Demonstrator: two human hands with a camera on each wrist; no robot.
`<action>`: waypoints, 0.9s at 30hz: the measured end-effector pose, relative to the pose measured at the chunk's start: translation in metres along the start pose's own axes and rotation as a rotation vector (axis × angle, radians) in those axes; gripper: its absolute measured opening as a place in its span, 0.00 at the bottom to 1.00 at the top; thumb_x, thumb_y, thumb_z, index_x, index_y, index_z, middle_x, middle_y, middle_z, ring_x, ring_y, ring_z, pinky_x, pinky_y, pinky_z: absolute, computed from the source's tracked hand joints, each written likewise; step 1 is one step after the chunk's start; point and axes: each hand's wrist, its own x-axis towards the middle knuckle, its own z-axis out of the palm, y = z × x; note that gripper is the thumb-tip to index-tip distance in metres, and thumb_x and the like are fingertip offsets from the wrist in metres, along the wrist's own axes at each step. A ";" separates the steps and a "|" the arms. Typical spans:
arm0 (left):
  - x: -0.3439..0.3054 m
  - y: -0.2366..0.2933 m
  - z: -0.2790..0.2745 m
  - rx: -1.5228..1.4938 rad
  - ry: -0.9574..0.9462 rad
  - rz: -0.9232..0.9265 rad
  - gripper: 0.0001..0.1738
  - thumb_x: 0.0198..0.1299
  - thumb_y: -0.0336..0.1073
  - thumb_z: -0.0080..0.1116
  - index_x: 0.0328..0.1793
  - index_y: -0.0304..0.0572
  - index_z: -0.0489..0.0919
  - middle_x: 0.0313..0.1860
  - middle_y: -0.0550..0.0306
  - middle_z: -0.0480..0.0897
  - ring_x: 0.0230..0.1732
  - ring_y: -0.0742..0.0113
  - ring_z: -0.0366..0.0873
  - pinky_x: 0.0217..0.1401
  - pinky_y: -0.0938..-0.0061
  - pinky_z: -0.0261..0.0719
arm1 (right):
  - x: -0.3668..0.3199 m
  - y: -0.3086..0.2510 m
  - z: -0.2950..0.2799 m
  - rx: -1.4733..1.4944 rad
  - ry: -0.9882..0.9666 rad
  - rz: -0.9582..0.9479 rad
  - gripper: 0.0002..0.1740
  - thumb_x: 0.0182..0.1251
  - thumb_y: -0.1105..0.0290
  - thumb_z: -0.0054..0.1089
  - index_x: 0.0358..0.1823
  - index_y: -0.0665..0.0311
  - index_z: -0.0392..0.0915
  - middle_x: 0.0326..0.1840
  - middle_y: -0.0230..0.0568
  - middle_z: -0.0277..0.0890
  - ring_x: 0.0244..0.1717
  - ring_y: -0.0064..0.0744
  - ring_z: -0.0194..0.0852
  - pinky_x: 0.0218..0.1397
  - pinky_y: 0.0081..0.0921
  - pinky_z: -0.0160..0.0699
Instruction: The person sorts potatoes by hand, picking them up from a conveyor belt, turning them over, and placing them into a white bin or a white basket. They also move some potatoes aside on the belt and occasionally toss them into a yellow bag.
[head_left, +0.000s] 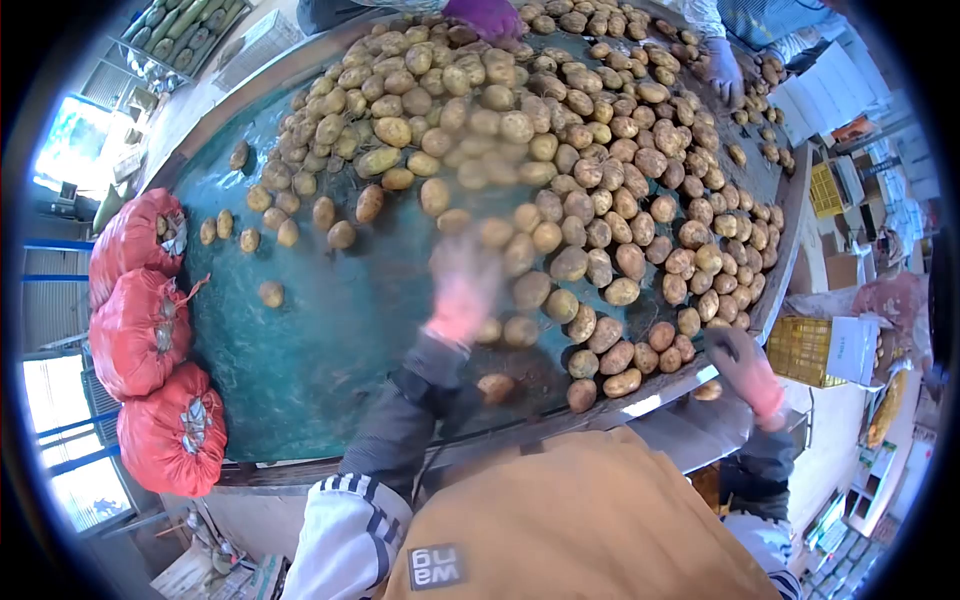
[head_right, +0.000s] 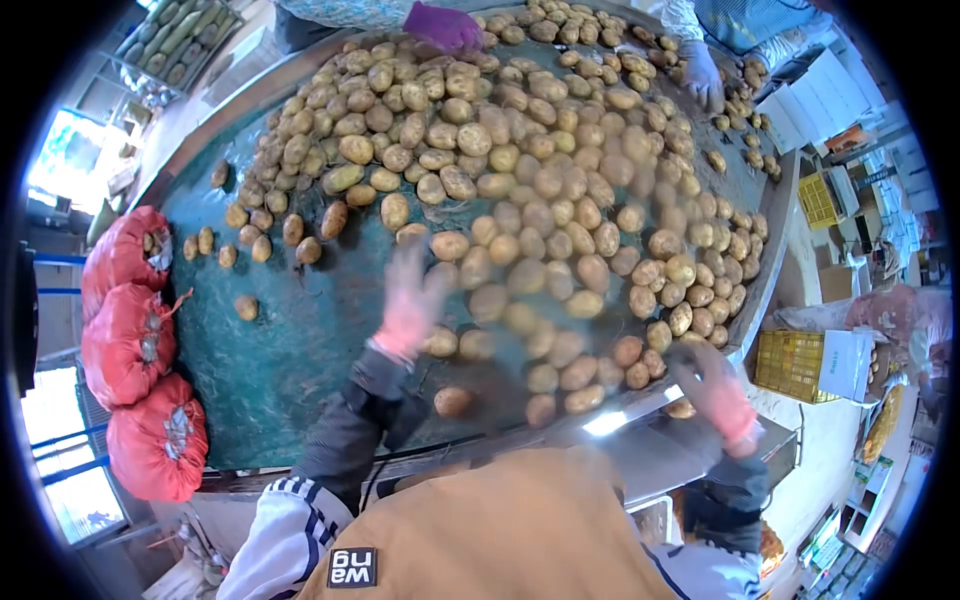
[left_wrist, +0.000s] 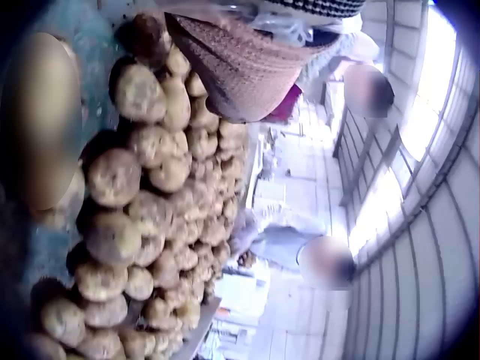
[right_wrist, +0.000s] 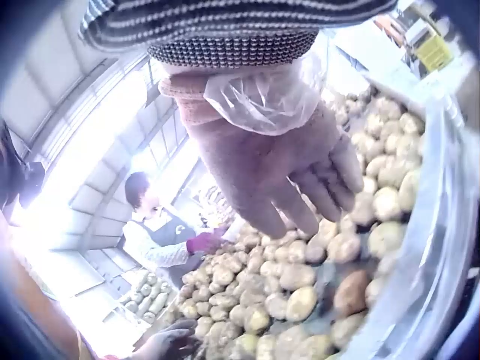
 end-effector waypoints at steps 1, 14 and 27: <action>0.014 -0.008 -0.004 0.067 0.029 -0.051 0.36 0.63 0.47 0.60 0.73 0.33 0.69 0.74 0.24 0.62 0.72 0.26 0.61 0.76 0.45 0.62 | 0.022 -0.014 0.006 0.054 0.046 -0.045 0.19 0.67 0.64 0.60 0.56 0.65 0.80 0.52 0.49 0.81 0.53 0.47 0.80 0.58 0.36 0.77; -0.057 -0.052 0.021 -0.043 -0.115 0.093 0.30 0.62 0.47 0.60 0.69 0.43 0.74 0.67 0.36 0.72 0.64 0.30 0.68 0.66 0.44 0.68 | 0.330 -0.169 0.125 -0.710 0.393 -0.493 0.26 0.54 0.55 0.67 0.53 0.60 0.76 0.48 0.52 0.76 0.50 0.54 0.75 0.54 0.48 0.71; -0.012 -0.070 -0.017 0.063 -0.059 -0.048 0.34 0.64 0.49 0.60 0.73 0.39 0.71 0.70 0.38 0.72 0.70 0.36 0.66 0.74 0.52 0.65 | 0.173 -0.126 0.078 0.863 -0.019 -0.316 0.30 0.73 0.62 0.58 0.73 0.63 0.65 0.60 0.41 0.76 0.60 0.33 0.74 0.61 0.26 0.74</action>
